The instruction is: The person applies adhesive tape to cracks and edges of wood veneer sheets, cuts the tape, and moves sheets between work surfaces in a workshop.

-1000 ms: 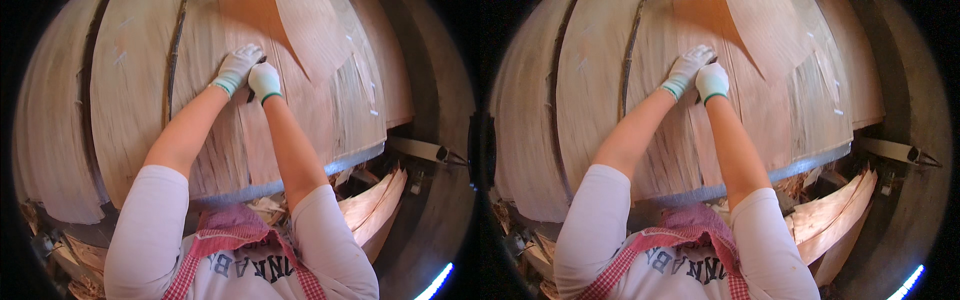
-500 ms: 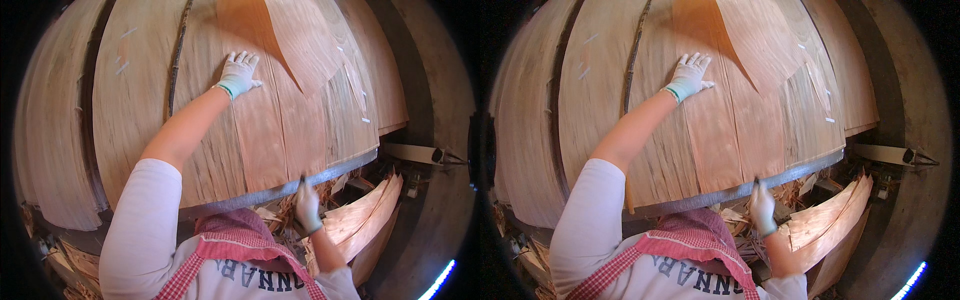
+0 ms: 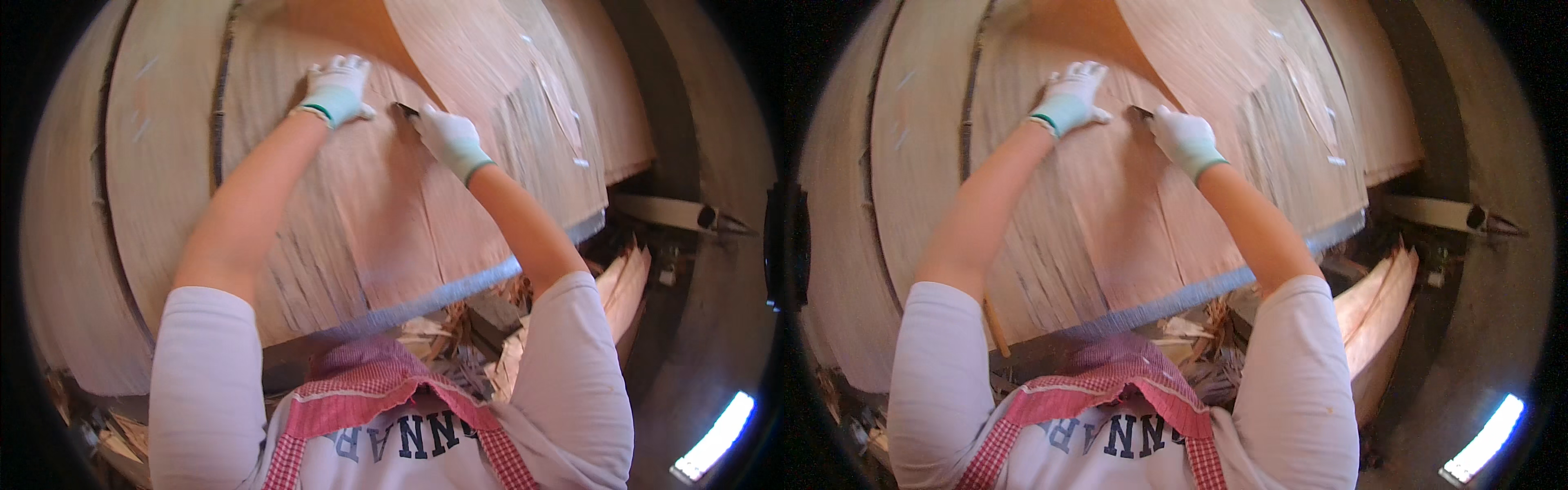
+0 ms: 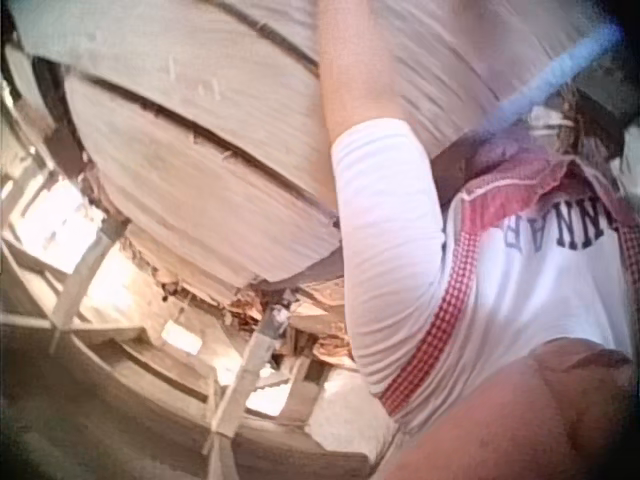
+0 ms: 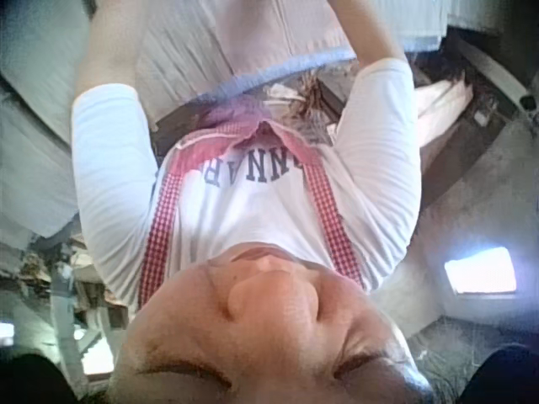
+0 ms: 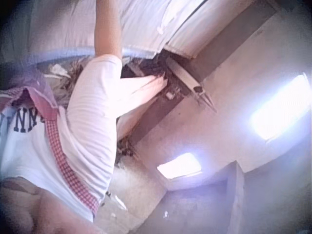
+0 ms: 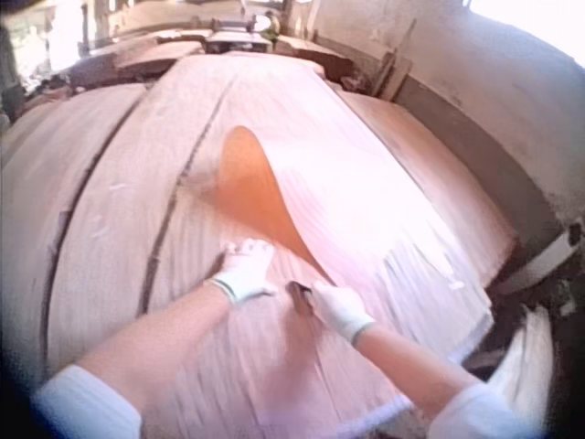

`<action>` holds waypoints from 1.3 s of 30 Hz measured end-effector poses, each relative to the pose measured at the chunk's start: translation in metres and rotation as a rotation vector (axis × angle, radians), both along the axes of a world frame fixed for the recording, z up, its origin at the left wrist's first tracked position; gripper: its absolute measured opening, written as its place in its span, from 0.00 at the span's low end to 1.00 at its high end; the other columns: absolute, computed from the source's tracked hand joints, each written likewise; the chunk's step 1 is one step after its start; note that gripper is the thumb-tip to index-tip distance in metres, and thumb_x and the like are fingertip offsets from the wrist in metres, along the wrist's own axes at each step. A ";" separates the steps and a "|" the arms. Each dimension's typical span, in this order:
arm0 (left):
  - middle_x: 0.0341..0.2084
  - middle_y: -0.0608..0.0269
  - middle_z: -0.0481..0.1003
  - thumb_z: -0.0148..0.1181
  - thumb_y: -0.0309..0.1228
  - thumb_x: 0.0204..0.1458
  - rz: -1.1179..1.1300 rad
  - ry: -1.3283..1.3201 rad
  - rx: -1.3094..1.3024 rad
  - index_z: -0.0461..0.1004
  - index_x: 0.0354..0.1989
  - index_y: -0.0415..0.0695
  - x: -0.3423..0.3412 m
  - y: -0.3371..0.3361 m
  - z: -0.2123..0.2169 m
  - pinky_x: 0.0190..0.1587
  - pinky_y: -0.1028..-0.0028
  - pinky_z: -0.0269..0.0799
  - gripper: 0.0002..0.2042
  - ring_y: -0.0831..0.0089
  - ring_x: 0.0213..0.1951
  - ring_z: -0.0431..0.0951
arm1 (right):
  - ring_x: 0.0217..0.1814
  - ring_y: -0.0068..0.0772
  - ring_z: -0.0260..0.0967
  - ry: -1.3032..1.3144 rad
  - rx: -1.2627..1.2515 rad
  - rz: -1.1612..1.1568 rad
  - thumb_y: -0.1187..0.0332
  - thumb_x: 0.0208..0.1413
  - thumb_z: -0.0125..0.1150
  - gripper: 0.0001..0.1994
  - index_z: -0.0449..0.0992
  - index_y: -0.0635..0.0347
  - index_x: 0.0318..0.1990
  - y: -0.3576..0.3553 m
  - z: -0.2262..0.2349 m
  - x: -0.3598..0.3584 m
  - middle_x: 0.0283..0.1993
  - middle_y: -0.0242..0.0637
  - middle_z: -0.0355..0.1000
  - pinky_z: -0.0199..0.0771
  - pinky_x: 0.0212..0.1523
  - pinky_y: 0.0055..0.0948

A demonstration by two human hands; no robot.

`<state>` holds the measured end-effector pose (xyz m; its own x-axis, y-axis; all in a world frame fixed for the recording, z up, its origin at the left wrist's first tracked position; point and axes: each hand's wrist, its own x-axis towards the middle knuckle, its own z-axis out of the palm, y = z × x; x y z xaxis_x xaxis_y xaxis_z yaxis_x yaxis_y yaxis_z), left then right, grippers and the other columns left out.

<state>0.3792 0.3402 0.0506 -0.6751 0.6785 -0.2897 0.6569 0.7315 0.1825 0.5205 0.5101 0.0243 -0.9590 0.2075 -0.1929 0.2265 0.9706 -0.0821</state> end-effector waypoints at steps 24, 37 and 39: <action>0.40 0.58 0.71 0.52 0.24 0.48 0.246 0.511 0.478 0.71 0.40 0.44 0.164 0.033 -0.063 0.49 0.63 0.70 0.10 0.59 0.47 0.71 | 0.37 0.46 0.75 0.503 -0.475 -0.384 0.48 0.48 0.67 0.32 0.65 0.53 0.57 0.052 0.117 -0.031 0.32 0.40 0.73 0.72 0.37 0.42; 0.48 0.59 0.70 0.56 0.25 0.51 0.412 0.433 0.604 0.72 0.46 0.44 0.184 0.042 -0.058 0.61 0.62 0.63 0.13 0.60 0.56 0.68 | 0.36 0.46 0.77 0.653 0.157 0.138 0.63 0.54 0.53 0.08 0.77 0.52 0.34 0.100 0.103 -0.220 0.32 0.41 0.77 0.76 0.34 0.45; 0.48 0.59 0.70 0.56 0.25 0.50 0.414 0.445 0.619 0.72 0.46 0.44 0.186 0.039 -0.061 0.61 0.61 0.63 0.13 0.59 0.56 0.68 | 0.39 0.47 0.76 0.645 0.222 0.129 0.60 0.55 0.53 0.11 0.78 0.52 0.39 0.121 0.150 -0.210 0.33 0.43 0.76 0.76 0.36 0.46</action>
<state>0.5648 0.3789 -0.0102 -0.8653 0.3014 0.4005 0.4648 0.7815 0.4162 0.3104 0.6313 0.1739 -0.8876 0.0524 0.4575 0.0804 0.9959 0.0419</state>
